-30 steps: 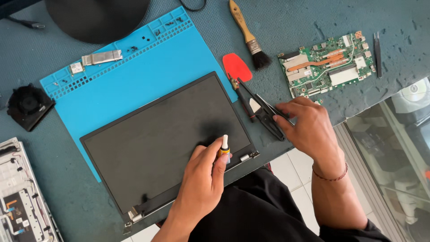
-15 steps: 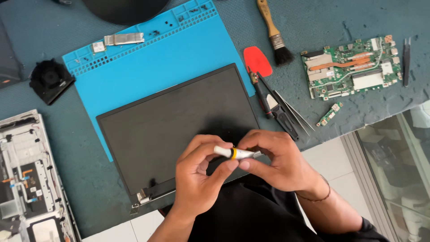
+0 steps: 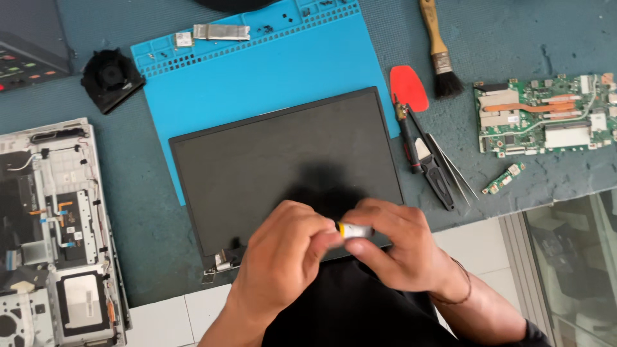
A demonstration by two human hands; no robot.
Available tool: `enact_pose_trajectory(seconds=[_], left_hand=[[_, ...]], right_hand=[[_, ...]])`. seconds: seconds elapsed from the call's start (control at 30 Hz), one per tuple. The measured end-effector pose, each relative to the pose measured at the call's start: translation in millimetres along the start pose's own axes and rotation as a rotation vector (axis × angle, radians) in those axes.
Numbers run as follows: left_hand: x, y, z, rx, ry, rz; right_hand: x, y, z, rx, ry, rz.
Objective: The person applies adhesive from a yellow tube onto the bottom edge of a laptop screen using a metal tool. They then use tweezers to carefully place and adjust a small metal bracket onto the adhesive. The person repeats the process of applying adhesive and positioning components along the screen's edge.
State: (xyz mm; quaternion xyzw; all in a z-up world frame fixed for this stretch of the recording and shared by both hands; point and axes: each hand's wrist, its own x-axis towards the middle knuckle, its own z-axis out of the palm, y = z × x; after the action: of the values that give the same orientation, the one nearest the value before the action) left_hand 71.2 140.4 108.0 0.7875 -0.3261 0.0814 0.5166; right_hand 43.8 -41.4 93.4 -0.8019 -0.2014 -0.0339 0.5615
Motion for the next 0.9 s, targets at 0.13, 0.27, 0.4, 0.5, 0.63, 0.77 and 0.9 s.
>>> enact_pose_trajectory(seconds=[0.13,0.27,0.4,0.5,0.63,0.77,0.9], left_hand=[[4.7,-2.7,-4.5,0.224,-0.093,0.181],[-6.9,-3.4,2.9,0.005,-0.113,-0.014],[-8.0,-5.6,5.5,-0.121,-0.008,-0.195],[-4.8,2.4,-1.6,-0.340,-0.147,-0.485],[-10.4,-1.6,11.3,-0.341,0.006,-0.283],[-22.8,-13.5,17.1,-0.288,0.067,-0.225],[-26.2,-19.0,19.5,0.156,0.085,0.018]], right_hand=[[-3.5,-1.0,-4.4,0.538,-0.181,0.374],[3.2,-1.6,-2.6,0.278,-0.163,0.213],[12.2,-3.4,2.3,-0.205,0.022,-0.195],[-4.8,11.0,9.6,0.076,0.189,0.141],[-1.1,8.3,18.2,0.388,0.165,0.236],[7.6,-4.2,11.3,0.303,0.108,0.342],[14.3,-7.4,14.3,-0.204,0.233,0.231]])
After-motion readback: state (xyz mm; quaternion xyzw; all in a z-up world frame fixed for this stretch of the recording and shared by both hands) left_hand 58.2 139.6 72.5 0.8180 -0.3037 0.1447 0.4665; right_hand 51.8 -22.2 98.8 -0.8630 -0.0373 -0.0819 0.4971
